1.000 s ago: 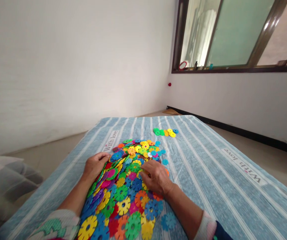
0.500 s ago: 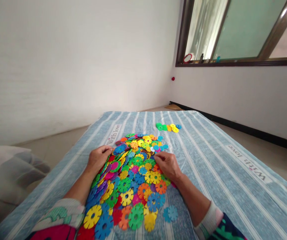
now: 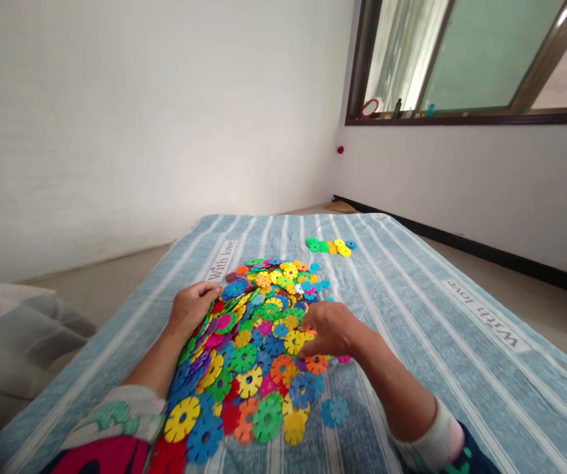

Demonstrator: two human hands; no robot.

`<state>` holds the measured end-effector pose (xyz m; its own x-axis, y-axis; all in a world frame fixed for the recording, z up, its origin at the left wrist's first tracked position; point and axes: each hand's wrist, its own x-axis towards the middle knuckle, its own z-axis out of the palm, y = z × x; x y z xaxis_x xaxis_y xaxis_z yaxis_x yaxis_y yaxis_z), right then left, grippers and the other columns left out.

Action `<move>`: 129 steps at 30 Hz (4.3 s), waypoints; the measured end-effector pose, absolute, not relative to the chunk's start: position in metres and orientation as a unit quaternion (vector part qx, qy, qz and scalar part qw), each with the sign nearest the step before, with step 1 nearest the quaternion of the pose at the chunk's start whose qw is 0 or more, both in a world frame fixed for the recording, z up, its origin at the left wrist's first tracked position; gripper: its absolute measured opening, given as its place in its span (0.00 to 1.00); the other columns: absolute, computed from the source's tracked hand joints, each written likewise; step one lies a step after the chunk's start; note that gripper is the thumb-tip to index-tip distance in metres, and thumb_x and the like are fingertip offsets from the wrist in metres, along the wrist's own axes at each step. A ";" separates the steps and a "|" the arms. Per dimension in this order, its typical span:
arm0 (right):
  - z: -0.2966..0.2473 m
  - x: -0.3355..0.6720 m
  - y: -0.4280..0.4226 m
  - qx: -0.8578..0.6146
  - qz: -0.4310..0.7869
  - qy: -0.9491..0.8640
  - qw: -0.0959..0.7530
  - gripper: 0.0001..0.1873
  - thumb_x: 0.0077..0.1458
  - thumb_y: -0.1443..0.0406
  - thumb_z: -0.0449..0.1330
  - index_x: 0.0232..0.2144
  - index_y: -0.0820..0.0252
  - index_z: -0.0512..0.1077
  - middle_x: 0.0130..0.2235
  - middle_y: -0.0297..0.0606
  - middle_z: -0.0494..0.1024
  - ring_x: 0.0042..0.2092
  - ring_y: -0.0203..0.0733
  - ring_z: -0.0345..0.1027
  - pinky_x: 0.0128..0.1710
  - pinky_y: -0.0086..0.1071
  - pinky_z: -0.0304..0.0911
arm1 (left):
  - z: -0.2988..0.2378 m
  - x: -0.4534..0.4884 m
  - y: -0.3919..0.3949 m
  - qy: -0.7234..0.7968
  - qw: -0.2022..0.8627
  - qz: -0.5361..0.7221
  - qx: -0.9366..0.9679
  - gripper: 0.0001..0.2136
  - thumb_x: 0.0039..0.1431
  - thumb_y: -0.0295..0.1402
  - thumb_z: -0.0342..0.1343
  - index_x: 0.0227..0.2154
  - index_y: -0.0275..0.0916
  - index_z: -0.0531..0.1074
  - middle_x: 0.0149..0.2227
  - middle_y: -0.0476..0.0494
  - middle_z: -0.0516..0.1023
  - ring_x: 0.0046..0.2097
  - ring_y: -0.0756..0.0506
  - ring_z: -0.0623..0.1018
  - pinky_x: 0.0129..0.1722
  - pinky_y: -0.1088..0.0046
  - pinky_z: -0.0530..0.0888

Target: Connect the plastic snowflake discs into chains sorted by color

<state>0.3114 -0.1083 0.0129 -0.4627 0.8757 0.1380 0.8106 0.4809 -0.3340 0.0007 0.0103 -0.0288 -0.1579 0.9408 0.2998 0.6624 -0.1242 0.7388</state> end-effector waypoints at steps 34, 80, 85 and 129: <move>0.013 0.339 -0.085 -0.709 0.097 -0.679 0.164 0.18 0.47 0.56 0.64 0.39 0.61 0.75 0.34 0.38 0.79 0.33 0.40 0.70 0.31 0.29 0.55 | -0.017 -0.002 0.009 0.651 0.155 0.394 0.630 0.13 0.42 0.43 0.52 0.25 0.43 0.78 0.30 0.48 0.83 0.35 0.41 0.79 0.36 0.71 0.72; -0.036 0.404 0.078 -0.823 -0.050 -0.534 0.187 0.21 0.59 0.53 0.56 0.49 0.58 0.71 0.47 0.47 0.76 0.49 0.50 0.69 0.42 0.34 0.61 | -0.009 -0.003 0.011 0.708 0.178 0.365 0.577 0.12 0.36 0.46 0.52 0.20 0.48 0.76 0.27 0.49 0.83 0.34 0.38 0.81 0.33 0.67 0.75; -0.035 0.403 0.078 -0.823 -0.053 -0.536 0.182 0.21 0.59 0.54 0.56 0.51 0.57 0.71 0.47 0.47 0.76 0.49 0.50 0.69 0.42 0.34 0.61 | -0.010 -0.004 0.012 0.700 0.177 0.375 0.581 0.12 0.36 0.46 0.52 0.19 0.48 0.76 0.26 0.50 0.83 0.33 0.38 0.81 0.31 0.67 0.75; -0.004 0.292 -0.111 -0.452 0.055 -0.872 0.179 0.23 0.43 0.50 0.69 0.33 0.64 0.79 0.57 0.54 0.68 0.61 0.60 0.57 0.58 0.50 0.58 | -0.018 -0.001 0.009 0.662 0.159 0.365 0.635 0.14 0.44 0.43 0.51 0.26 0.42 0.78 0.30 0.47 0.82 0.37 0.41 0.79 0.38 0.70 0.71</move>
<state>0.2925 -0.1108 -0.0039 -0.5282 0.8075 0.2626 0.7682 0.5862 -0.2574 -0.0007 0.0089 -0.0180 -0.1427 0.9568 0.2532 0.7253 -0.0730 0.6846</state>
